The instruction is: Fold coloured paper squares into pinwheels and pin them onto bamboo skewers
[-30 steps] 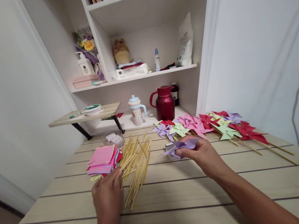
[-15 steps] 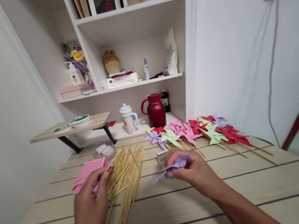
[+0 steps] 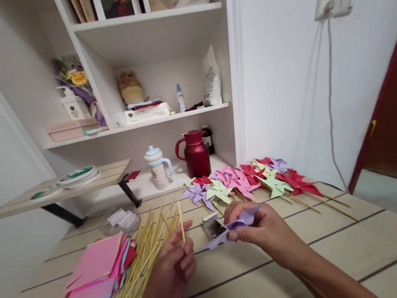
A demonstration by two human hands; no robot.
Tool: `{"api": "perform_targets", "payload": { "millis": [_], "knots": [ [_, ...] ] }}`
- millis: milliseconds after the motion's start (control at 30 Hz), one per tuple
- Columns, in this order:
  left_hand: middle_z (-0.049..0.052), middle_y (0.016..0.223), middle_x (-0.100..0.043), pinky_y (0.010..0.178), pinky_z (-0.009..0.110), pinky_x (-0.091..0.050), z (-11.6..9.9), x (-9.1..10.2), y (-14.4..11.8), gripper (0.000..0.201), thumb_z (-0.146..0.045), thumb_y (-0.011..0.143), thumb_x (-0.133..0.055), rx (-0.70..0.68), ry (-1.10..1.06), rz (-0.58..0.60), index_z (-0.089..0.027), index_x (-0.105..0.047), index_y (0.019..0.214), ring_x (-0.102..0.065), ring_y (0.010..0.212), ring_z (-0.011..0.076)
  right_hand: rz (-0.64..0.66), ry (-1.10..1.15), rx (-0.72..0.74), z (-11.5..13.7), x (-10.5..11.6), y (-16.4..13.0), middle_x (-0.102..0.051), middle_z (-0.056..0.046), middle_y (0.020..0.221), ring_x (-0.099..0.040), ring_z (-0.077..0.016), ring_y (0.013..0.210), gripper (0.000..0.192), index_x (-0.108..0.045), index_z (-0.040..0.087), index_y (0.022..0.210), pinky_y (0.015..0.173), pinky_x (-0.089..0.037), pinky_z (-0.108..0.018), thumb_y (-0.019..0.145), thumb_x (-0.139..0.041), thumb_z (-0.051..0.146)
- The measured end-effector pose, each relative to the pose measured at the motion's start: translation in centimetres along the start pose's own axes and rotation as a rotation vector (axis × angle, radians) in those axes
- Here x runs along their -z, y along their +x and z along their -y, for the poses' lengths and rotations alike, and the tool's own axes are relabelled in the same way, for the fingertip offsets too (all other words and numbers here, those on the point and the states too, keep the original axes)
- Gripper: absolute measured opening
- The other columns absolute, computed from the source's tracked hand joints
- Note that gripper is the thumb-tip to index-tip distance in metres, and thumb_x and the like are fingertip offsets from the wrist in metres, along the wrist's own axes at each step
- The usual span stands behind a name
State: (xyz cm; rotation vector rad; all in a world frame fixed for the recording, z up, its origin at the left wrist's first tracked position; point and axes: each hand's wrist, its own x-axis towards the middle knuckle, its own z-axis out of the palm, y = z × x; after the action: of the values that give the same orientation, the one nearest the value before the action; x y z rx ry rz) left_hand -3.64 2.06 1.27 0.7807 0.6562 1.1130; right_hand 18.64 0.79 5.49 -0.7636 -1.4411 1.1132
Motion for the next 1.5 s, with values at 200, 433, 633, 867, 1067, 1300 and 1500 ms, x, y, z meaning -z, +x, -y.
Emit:
{"api": "perform_targets", "payload": {
  "millis": [200,433,633,867,1067,1300,1500],
  "knots": [
    [-0.008,0.068,-0.044,0.041,0.017,-0.015,0.0,-0.6,-1.3,0.051,-0.033,0.084,-0.063,-0.033,0.209,-0.112,-0.020,-0.050,0.131,-0.023,0.045,0.0030,0.025,-0.294,0.158,-0.8,-0.6,0.1,-0.067,-0.001,0.076,-0.060,-0.0182,0.076,0.008,-0.069,0.021,0.074,0.071,-0.046,-0.031,0.075,-0.076,0.019],
    [-0.006,0.056,-0.042,0.045,0.021,-0.027,1.2,-0.9,-2.1,0.055,-0.063,0.082,-0.054,-0.134,0.617,-0.109,-0.015,-0.068,0.104,-0.034,0.047,0.0085,0.041,-0.528,0.538,-1.4,-1.3,0.1,-0.067,-0.003,0.075,-0.061,-0.0191,0.076,0.013,-0.070,0.021,0.080,0.069,-0.049,-0.033,0.083,-0.064,0.010],
    [0.001,0.066,-0.064,0.059,0.028,-0.048,2.4,-0.1,-2.3,0.043,-0.055,0.086,-0.053,-0.306,0.845,-0.246,-0.022,-0.073,0.105,-0.059,0.062,0.0175,-0.125,-0.598,0.769,-0.5,-0.9,-0.1,-0.070,-0.004,0.078,-0.063,-0.0206,0.077,0.022,-0.068,0.024,0.090,0.073,-0.050,-0.039,0.082,-0.062,0.004],
    [0.003,0.116,-0.073,0.096,0.039,-0.052,2.1,1.6,-2.5,0.034,-0.041,0.087,-0.053,-0.626,1.156,-0.432,-0.027,-0.074,0.110,-0.065,0.112,0.0275,-0.086,-0.628,0.828,0.0,-0.2,-0.7,-0.071,-0.006,0.086,-0.064,-0.0242,0.083,0.031,-0.069,0.026,0.101,0.076,-0.051,-0.044,0.081,-0.060,0.003],
    [-0.002,0.118,-0.072,0.085,0.031,-0.055,2.7,0.3,-3.8,0.033,-0.027,0.090,-0.051,-0.777,1.239,-0.400,-0.033,-0.070,0.117,-0.065,0.113,0.0239,0.075,-0.656,0.775,0.4,-0.8,-0.9,-0.070,-0.006,0.083,-0.062,-0.0224,0.082,0.029,-0.071,0.023,0.096,0.073,-0.052,-0.039,0.082,-0.058,0.002],
    [-0.003,0.119,-0.072,0.082,0.030,-0.054,2.7,-0.3,-4.3,0.033,-0.029,0.090,-0.052,-0.773,1.211,-0.425,-0.037,-0.070,0.117,-0.066,0.109,0.0232,0.024,-0.527,0.711,0.3,-1.2,-0.8,-0.071,-0.006,0.080,-0.064,-0.0213,0.079,0.016,-0.073,0.024,0.092,0.072,-0.053,-0.038,0.090,-0.059,0.015],
    [-0.002,0.108,-0.076,0.084,0.030,-0.052,3.4,-0.6,-4.0,0.029,-0.036,0.091,-0.051,-0.734,1.117,-0.386,-0.037,-0.072,0.110,-0.069,0.100,0.0228,0.022,-0.457,0.667,0.2,-1.4,-0.9,-0.070,-0.005,0.078,-0.064,-0.0204,0.077,0.011,-0.074,0.024,0.090,0.069,-0.053,-0.036,0.088,-0.064,0.019]
  ]
}}
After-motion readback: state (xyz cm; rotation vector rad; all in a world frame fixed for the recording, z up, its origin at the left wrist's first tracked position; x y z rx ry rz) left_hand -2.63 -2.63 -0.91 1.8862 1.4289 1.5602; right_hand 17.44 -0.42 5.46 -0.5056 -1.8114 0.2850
